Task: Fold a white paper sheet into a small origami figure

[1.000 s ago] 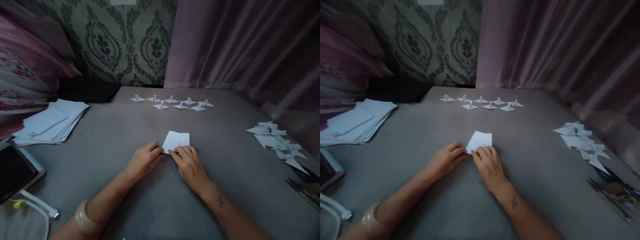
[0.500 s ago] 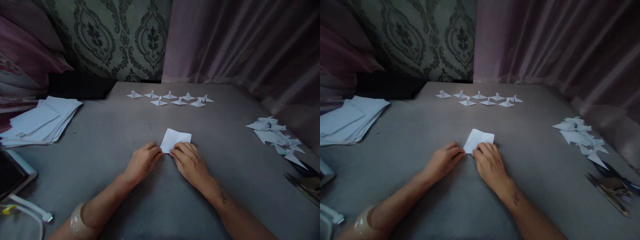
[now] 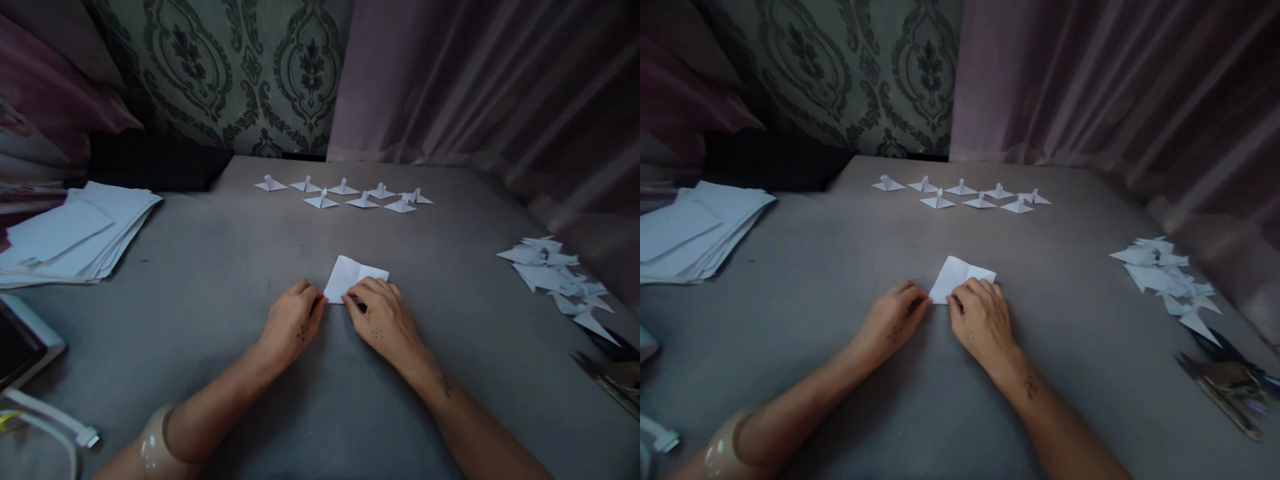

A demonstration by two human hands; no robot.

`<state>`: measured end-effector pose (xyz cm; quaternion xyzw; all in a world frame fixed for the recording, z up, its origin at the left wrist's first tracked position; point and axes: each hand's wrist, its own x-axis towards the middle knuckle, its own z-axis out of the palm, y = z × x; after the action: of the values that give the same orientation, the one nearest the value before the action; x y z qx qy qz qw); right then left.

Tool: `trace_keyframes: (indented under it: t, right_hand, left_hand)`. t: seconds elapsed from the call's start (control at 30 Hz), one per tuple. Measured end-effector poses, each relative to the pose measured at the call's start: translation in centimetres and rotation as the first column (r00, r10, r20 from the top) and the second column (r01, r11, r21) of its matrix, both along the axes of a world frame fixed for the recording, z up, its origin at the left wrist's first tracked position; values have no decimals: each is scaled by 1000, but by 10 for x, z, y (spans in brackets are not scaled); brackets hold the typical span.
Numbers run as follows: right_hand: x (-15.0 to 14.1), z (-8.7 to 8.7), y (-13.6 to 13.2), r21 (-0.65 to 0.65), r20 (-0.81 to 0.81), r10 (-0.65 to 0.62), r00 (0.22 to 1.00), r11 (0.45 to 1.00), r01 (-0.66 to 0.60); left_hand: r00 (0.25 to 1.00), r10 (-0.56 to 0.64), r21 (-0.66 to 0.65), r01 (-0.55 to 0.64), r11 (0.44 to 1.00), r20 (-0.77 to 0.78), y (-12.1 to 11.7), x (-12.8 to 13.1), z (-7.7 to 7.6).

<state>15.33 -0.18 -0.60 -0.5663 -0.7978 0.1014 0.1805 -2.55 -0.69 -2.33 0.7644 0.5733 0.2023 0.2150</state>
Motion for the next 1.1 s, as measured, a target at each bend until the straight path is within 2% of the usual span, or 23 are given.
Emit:
trace_keyframes:
  t: [0.43,0.6,0.67,0.77,0.93,1.03,1.1]
  right_hand:
    - [-1,2,4,-34,56,-2,998,999,4]
    - [-2,4,5,-63,72,-6,997,998,11]
    - [-2,5,7,-88,77,-9,997,996,16]
    - [-2,7,10,-126,87,-2,996,992,13]
    - [-1,8,13,-154,122,18,992,988,1]
    - [-3,8,13,-142,145,15,989,990,5]
    - [-5,8,13,-141,154,16,988,990,6]
  left_hand:
    - [998,-20,-84,15,996,-64,1,3,10]
    - [998,-20,-10,19,1000,-68,3,-1,2]
    - [999,1,51,1,999,-44,6,-4,-5]
    - [1000,12,56,-13,998,20,9,-9,-12]
    - [988,31,-5,-30,1000,153,10,-17,-6]
    - [972,-37,42,27,999,232,8,-18,-2]
    - [953,-169,147,136,980,249,7,-17,-3]
